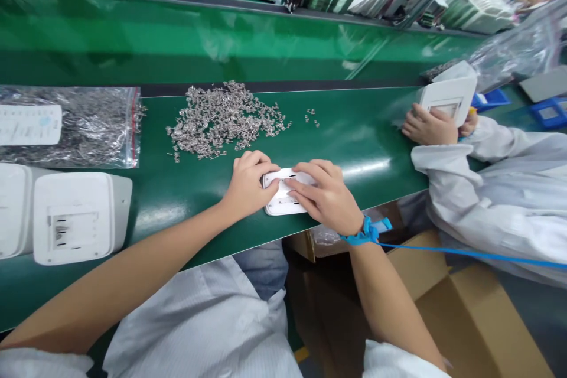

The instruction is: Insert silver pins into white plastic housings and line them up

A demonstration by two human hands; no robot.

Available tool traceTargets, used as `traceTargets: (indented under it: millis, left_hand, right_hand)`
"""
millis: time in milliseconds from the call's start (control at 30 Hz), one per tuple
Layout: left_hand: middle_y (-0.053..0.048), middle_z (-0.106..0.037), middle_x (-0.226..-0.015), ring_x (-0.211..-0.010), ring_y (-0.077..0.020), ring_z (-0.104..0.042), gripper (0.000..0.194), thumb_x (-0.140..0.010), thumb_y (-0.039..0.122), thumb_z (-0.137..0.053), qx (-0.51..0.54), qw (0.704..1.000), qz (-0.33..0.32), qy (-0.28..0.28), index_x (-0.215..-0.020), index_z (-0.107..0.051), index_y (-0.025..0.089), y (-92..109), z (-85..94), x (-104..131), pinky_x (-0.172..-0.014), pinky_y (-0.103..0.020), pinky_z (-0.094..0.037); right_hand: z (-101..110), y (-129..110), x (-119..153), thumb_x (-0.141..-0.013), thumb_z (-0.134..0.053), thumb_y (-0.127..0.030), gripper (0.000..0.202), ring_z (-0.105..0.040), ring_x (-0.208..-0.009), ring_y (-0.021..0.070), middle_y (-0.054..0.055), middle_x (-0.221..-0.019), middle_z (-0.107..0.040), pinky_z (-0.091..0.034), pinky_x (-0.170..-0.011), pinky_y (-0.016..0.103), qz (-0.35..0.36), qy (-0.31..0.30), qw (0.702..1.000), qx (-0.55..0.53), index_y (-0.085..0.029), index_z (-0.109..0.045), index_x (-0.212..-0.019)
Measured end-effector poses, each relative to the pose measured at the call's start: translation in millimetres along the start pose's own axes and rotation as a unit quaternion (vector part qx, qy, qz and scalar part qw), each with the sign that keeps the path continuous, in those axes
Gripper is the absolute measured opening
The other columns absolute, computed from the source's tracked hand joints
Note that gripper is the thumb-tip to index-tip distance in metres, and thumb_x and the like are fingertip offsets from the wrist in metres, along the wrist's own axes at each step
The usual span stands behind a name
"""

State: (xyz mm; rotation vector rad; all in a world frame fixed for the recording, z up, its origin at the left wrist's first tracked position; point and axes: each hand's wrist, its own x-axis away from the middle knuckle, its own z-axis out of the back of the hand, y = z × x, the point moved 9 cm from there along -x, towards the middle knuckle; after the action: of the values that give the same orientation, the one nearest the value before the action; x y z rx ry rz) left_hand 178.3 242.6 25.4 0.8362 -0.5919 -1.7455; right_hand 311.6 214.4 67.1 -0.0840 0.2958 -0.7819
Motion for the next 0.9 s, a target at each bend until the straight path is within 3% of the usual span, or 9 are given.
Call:
traceTargets:
  millis: [367,633,900]
  left_hand:
    - [-0.004,-0.063,-0.099,-0.099,-0.0215,-0.053,0.007,-0.086,0.020,-0.062,-0.058,0.998,-0.022,0.010,-0.089,-0.068,0.022,10,-0.7,2,-0.083,-0.039,-0.034]
    - [-0.005,-0.063,-0.098,-0.099,-0.0231,-0.052,0.007,-0.087,0.022,-0.062,-0.092,0.995,-0.035,0.019,-0.089,-0.068,0.022,13,-0.1,4,-0.083,-0.042,-0.032]
    - [-0.009,-0.061,-0.091,-0.096,-0.0257,-0.049,0.021,-0.095,0.024,-0.048,-0.172,0.981,-0.081,0.027,-0.084,-0.066,0.020,26,-1.4,10,-0.080,-0.044,-0.029]
  right_hand:
    - [-4,-3,-2,-0.096,-0.057,-0.023,0.027,-0.049,-0.117,0.0310,0.010,-0.129,-0.060,-0.041,-0.095,0.050,0.009,-0.020,0.999,0.025,-0.029,-0.071,-0.118]
    - [-4,-2,2,-0.093,-0.060,-0.023,0.027,-0.051,-0.115,0.0330,0.010,-0.126,-0.064,-0.044,-0.094,0.056,-0.003,0.030,0.999,0.010,-0.030,-0.073,-0.116]
    - [1,-7,0,-0.093,-0.061,-0.021,0.024,-0.050,-0.116,0.0324,0.012,-0.125,-0.064,-0.044,-0.095,0.053,0.002,0.029,0.999,0.020,-0.025,-0.074,-0.112]
